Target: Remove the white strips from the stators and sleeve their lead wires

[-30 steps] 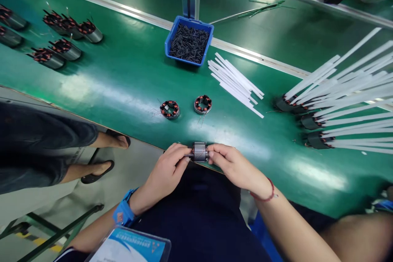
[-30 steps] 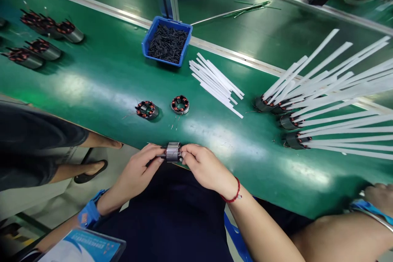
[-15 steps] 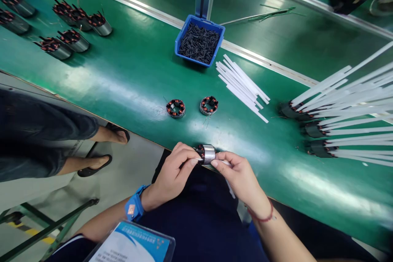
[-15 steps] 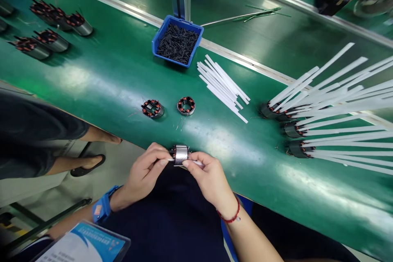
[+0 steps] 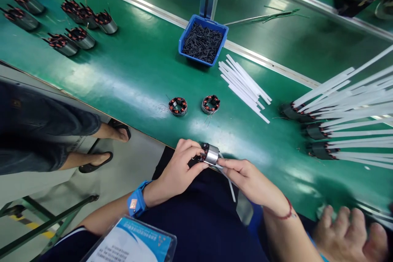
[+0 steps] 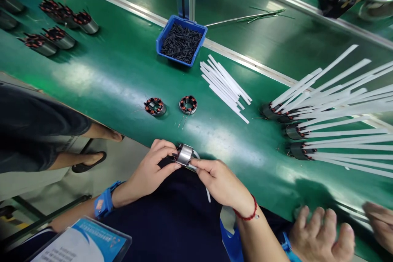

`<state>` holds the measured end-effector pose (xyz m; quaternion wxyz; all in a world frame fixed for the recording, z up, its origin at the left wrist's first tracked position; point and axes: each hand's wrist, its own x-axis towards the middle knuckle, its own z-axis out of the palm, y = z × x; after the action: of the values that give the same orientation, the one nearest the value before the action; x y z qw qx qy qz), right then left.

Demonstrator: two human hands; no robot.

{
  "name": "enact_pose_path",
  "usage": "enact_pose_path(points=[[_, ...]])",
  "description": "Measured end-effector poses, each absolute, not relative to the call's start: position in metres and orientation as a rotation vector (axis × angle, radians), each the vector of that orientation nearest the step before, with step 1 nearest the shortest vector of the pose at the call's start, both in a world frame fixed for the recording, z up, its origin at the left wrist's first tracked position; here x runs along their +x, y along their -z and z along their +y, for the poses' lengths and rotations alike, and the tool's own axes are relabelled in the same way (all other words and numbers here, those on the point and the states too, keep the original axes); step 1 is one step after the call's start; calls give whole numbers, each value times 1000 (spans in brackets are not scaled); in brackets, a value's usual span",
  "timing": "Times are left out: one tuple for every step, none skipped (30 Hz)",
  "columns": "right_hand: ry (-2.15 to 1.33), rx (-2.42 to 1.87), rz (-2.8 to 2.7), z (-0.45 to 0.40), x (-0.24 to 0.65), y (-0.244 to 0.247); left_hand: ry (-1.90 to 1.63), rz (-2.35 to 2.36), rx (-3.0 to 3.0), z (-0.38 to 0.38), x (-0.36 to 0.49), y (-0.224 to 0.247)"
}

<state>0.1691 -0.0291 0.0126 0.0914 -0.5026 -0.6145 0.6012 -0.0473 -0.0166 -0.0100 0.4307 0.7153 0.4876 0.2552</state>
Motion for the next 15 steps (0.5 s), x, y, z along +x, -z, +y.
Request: enact_pose_path(points=[[-1774, -1475, -1899, -26, 173, -15, -634, 1211, 1787, -17, -47, 11], [-1739, -1464, -1969, -22, 176, -18, -637, 1202, 1783, -17, -48, 12], [-1670, -1470, -2025, -16, 181, -21, -644, 1193, 1770, -17, -48, 13], [-1558, -1497, -2061, -8, 185, -22, -649, 1184, 1750, -17, -49, 14], [-1394, -1542, -2078, 3, 189, -23, -650, 1182, 1725, -16, -49, 15], [-1189, -1594, -2086, 14, 192, -22, -645, 1187, 1704, -16, -50, 15], [-967, -1651, -2084, 27, 194, -20, -635, 1193, 1691, -15, -51, 15], [-751, -1699, -2096, 41, 195, -16, -621, 1196, 1688, -15, -52, 14], [-571, -1729, -2121, 55, 195, -11, -609, 1192, 1693, -14, -54, 13], [-433, -1773, -2136, 68, 194, -5, -604, 1182, 1703, -13, -55, 11], [-332, -1828, -2145, 80, 193, 0, -599, 1165, 1713, -12, -56, 10], [-269, -1881, -2153, 90, 191, 4, -591, 1144, 1721, -12, -57, 8], [-248, -1924, -2155, 97, 191, 7, -584, 1127, 1726, -11, -58, 6], [-282, -1938, -2142, 102, 192, 8, -575, 1120, 1731, -11, -58, 5], [-360, -1917, -2118, 106, 195, 6, -564, 1124, 1737, -11, -58, 4]])
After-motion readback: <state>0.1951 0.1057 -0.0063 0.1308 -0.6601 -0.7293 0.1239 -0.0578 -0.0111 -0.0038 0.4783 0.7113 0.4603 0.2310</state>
